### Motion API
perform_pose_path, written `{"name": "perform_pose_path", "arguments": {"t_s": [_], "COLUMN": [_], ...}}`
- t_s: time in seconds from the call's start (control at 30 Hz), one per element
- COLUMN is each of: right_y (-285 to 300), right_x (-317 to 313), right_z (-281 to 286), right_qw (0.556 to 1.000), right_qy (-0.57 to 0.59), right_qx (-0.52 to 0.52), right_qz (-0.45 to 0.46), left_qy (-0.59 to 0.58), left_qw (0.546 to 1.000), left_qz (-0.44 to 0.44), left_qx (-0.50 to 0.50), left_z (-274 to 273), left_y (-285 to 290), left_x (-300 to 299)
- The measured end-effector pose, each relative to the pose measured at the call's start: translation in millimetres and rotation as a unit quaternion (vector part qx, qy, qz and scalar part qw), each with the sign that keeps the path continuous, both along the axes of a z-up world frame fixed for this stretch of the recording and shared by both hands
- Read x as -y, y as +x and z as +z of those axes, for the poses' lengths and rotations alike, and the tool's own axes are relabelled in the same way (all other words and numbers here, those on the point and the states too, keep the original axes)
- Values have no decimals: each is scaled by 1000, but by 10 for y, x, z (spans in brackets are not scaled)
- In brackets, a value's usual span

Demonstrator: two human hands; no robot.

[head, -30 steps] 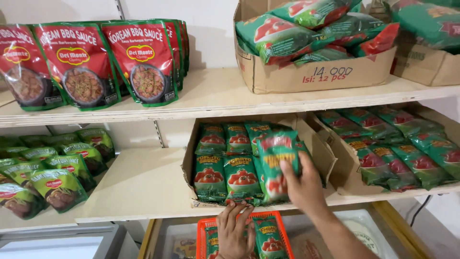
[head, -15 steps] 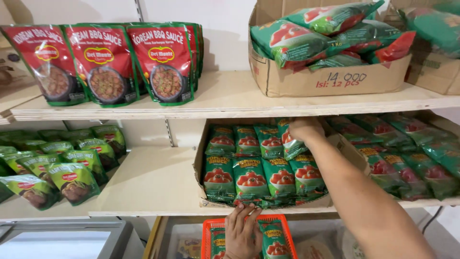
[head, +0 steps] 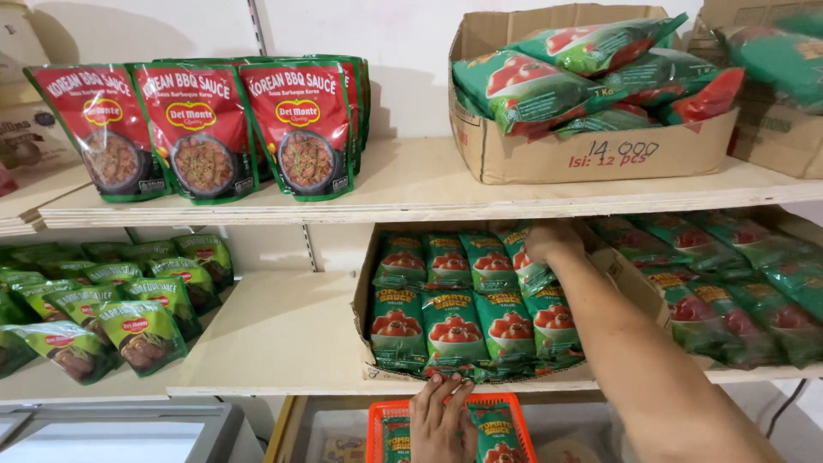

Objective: Organizing sauce packets on shelves and cleaning the shelf surface with a cloth.

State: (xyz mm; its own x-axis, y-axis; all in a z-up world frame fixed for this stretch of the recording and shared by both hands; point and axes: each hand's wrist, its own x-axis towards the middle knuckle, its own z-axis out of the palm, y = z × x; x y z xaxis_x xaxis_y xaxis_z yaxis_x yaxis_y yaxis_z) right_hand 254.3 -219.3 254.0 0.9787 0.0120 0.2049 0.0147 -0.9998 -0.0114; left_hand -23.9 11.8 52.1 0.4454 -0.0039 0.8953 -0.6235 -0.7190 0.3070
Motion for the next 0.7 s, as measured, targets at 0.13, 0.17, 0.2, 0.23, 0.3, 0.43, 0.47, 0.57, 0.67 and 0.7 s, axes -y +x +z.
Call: {"name": "perform_pose_path", "arguments": {"t_s": [0.13, 0.17, 0.2, 0.23, 0.3, 0.43, 0.47, 0.57, 0.67, 0.7], "right_y": [-295, -334, -366, -369, -379, -150, -154, -351, -513, -546], "right_x": [-95, -111, -138, -148, -156, -114, -123, -244, -334, -342], "right_z": [109, 98, 100, 72, 14, -222, -258, -185, -90, -72], "right_qw": [999, 997, 992, 992, 993, 992, 985, 988, 999, 999], "right_qy": [14, 69, 123, 122, 92, 38, 7, -25, -16, -7], "right_qx": [-29, -16, -1, -1, 80, 116, 168, 139, 20, -19], "right_qz": [-5, -21, -36, -35, 11, 21, 45, 57, 34, 25], "left_qy": [-6, -6, -6, -6, -8, -6, -1, 1, 2, 4], "left_qw": [1000, 1000, 999, 999, 1000, 1000, 1000, 1000, 1000, 1000], "left_qz": [-3, -5, -5, -4, -2, 4, 10, 12, 11, 13], "left_qx": [-2, -17, -32, -31, -29, -25, -6, 3, 8, 22], "left_z": [-32, -51, -63, -56, -42, -12, -6, 1, 19, 28], "left_y": [3, 0, 6, 0, -7, -7, -4, -16, -20, -17], "left_x": [17, 19, 17, 19, 26, 31, 31, 24, 15, 17]}}
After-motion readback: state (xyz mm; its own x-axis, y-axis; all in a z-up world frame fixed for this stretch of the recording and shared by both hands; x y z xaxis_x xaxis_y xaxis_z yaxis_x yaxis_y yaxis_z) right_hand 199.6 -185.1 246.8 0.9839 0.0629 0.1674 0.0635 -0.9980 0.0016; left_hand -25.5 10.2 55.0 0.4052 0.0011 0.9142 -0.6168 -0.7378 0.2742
